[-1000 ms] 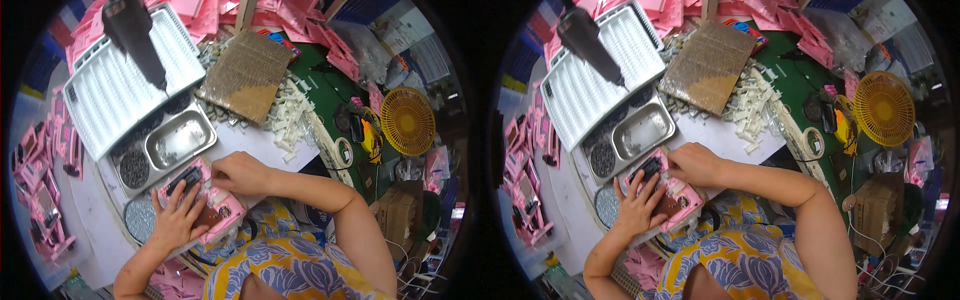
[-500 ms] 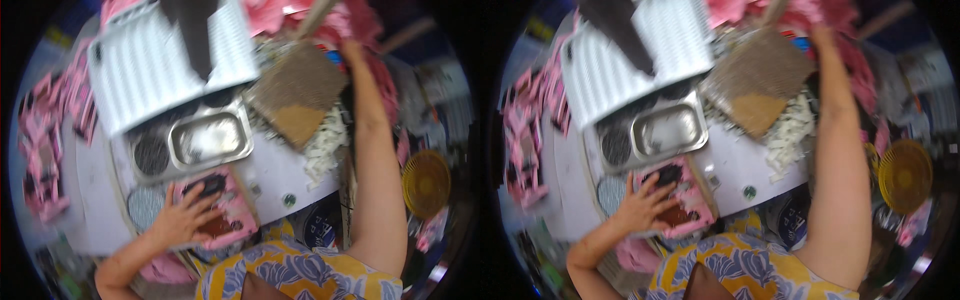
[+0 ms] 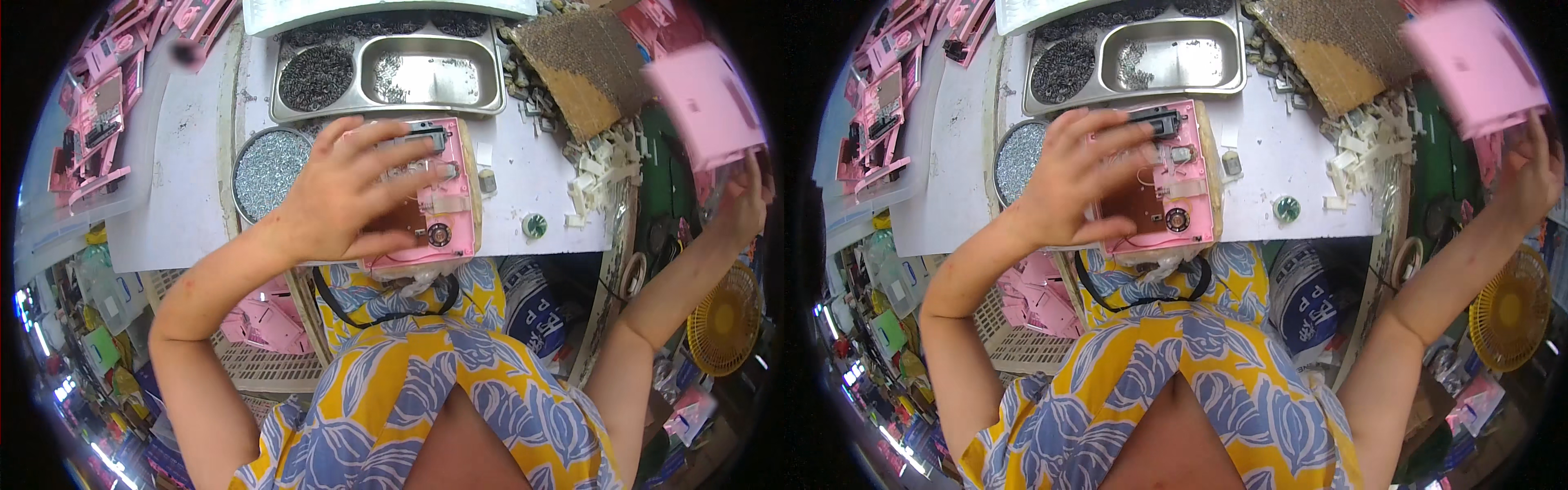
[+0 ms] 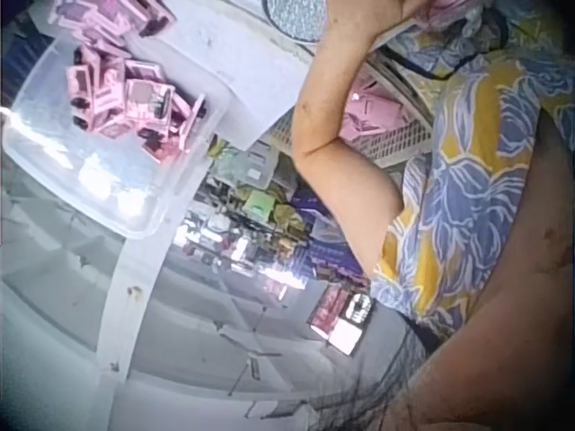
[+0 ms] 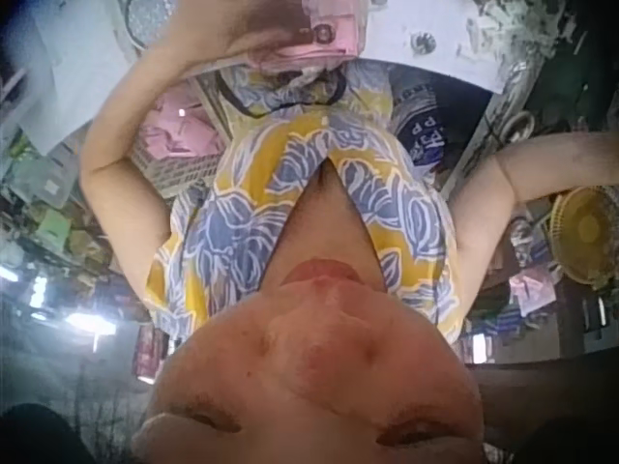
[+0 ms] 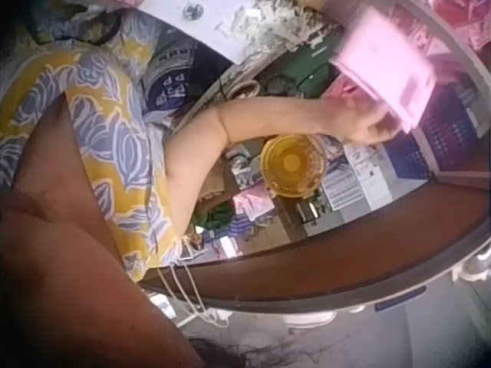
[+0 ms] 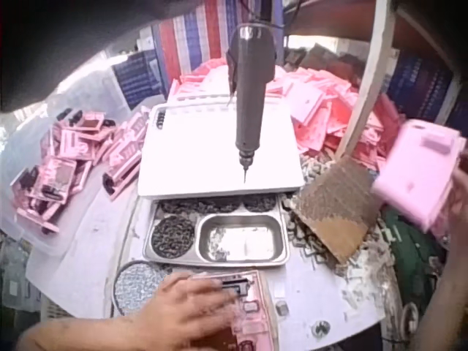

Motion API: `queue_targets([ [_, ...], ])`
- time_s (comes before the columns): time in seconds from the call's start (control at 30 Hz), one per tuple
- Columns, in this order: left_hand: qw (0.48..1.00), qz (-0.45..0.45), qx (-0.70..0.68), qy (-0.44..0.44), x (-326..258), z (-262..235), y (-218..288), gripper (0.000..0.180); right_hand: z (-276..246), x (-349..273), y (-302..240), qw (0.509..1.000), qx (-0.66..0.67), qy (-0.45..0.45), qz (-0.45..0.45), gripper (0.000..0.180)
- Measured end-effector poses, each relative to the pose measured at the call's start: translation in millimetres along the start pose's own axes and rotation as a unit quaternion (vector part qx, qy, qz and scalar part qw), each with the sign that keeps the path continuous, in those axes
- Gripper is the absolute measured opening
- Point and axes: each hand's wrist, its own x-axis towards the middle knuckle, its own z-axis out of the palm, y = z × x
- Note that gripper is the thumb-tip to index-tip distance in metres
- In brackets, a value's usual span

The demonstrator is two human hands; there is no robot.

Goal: Soldering components and assembling a pink electronic toy device.

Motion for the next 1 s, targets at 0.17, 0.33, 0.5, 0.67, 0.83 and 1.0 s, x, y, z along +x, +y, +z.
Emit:
queue_targets([
  [0.17,0.800,-0.200,-0.543,0.161,25,-1,20,0.064,148,-139,-65,0.902,0.310,-0.252,0.166,0.048],
  [0.33,0.708,-0.250,-0.607,0.260,13,-11,23,0.044,201,-193,-98,0.873,0.244,-0.348,0.238,0.066],
  [0.5,0.881,-0.330,-0.263,0.213,-15,27,33,0.080,181,-236,-96,0.900,0.131,-0.322,0.264,0.077],
  [0.67,0.874,-0.371,-0.236,0.207,-26,44,57,0.083,163,-273,-96,0.899,-0.002,-0.361,0.249,0.059],
  [0.83,0.866,-0.360,-0.269,0.219,-30,57,44,0.077,168,-269,-95,0.881,-0.065,-0.414,0.220,0.050],
  [1.0,0.859,-0.372,-0.277,0.216,-35,54,52,0.071,162,-279,-85,0.877,-0.001,-0.428,0.219,0.054],
])
